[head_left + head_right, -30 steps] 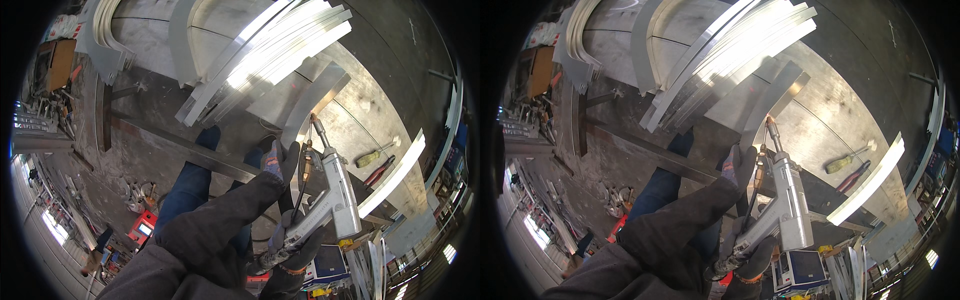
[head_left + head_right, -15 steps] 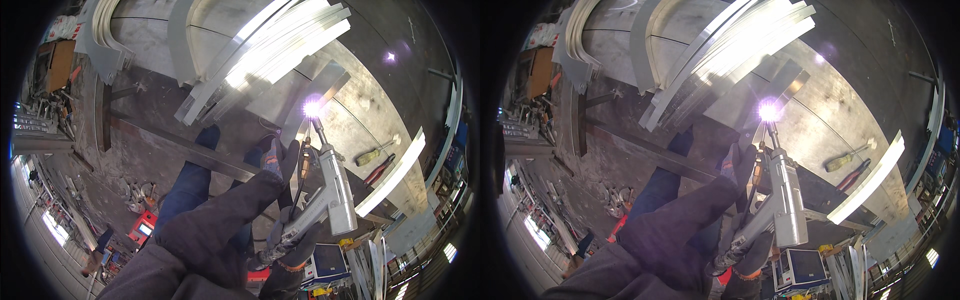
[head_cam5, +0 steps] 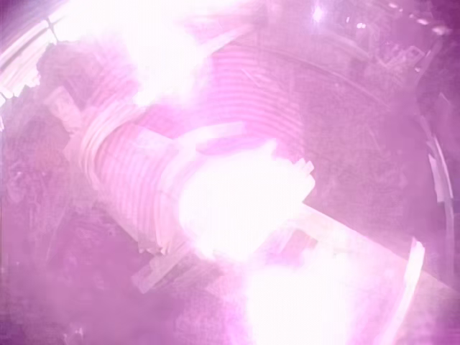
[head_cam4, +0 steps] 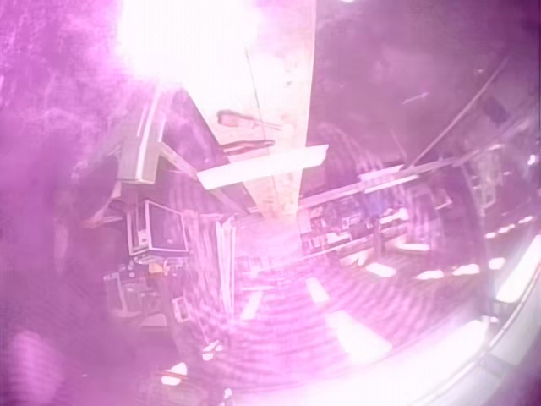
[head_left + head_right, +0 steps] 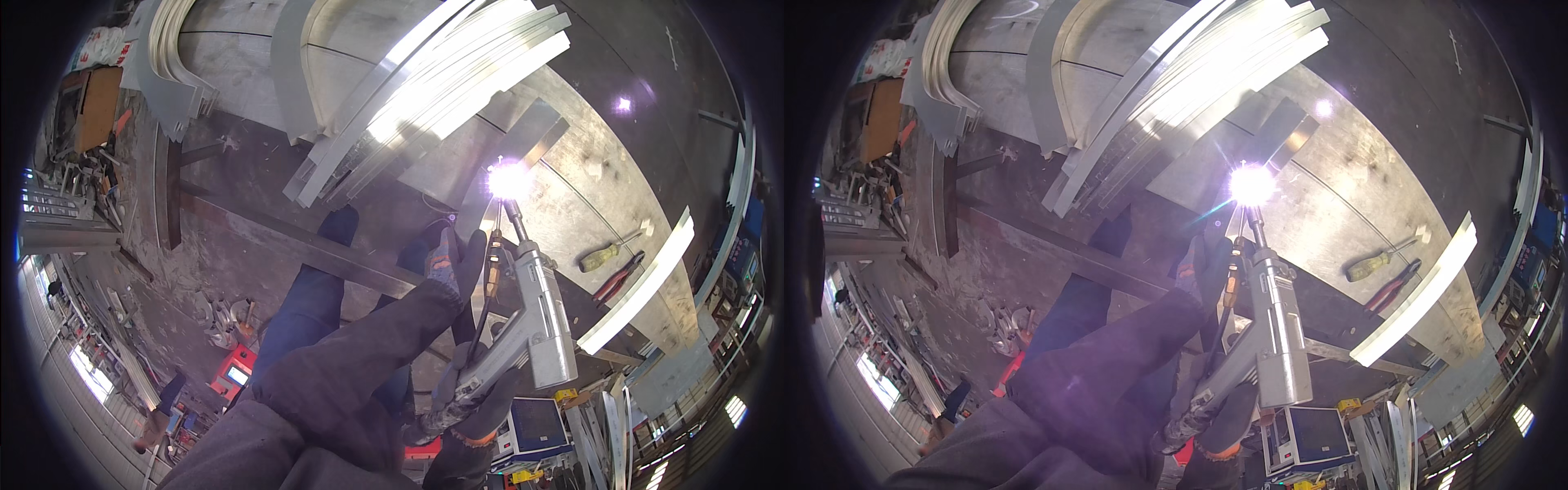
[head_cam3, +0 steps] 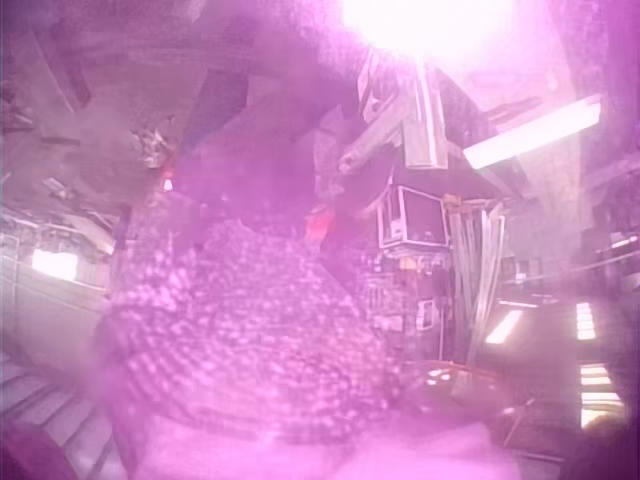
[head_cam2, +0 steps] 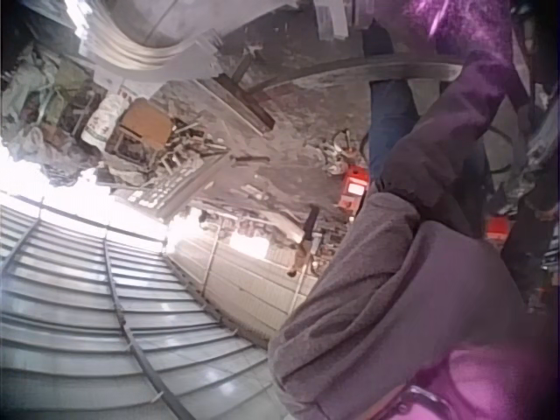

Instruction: The person welds curved metal frame pieces to a straight metal bar using a welding torch. They repeatedly position the curved pieces, weld them in place, and inspect the joints. The person also uses pliers to adjust the metal pieces during the process.

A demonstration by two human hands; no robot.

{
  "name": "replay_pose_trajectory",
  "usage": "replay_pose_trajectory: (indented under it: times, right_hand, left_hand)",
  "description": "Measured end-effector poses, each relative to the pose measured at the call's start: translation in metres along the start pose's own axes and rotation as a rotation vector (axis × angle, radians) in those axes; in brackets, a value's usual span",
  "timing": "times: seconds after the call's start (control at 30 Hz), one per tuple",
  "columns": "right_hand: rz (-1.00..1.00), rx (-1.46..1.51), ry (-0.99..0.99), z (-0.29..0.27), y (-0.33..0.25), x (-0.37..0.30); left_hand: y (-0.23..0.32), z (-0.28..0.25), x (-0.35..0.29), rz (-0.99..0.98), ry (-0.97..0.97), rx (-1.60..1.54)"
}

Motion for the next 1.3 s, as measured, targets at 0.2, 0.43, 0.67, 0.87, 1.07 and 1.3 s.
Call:
replay_pose_trajectory:
  times: [0.2,0.43,0.67,0.87,1.07,1.3]
  right_hand:
    - [-0.117,-0.395,0.199,-0.026,0.003,-0.010]
    - [-0.034,0.074,-0.197,-0.025,-0.039,-0.052]
    - [-0.011,0.043,0.179,-0.059,-0.009,-0.049]
    - [0.086,0.127,0.074,-0.042,0.003,-0.035]
    - [0.119,0.061,-0.080,-0.035,0.006,-0.030]
    - [-0.017,0.047,0.161,-0.030,-0.007,-0.043]
  left_hand:
    - [-0.013,0.002,0.010,0.032,-0.005,-0.043]
    - [-0.010,-0.024,0.023,0.154,-0.189,-0.025]
    - [-0.018,-0.029,0.037,0.149,-0.291,-0.134]
    - [-0.024,-0.038,0.031,0.089,-0.322,-0.153]
    - [-0.040,-0.064,-0.041,-0.107,-0.320,-0.115]
    - [-0.002,-0.035,-0.018,0.452,-0.300,-0.185]
Point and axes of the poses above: each hand's wrist, its own x-axis towards the middle knuckle, its own z-axis out of the palm, y = z × x, the point moved 4 cm from there along x, towards the middle knuckle, and after that the axes turned 9 degrees about -z, right-handed, at the moved point
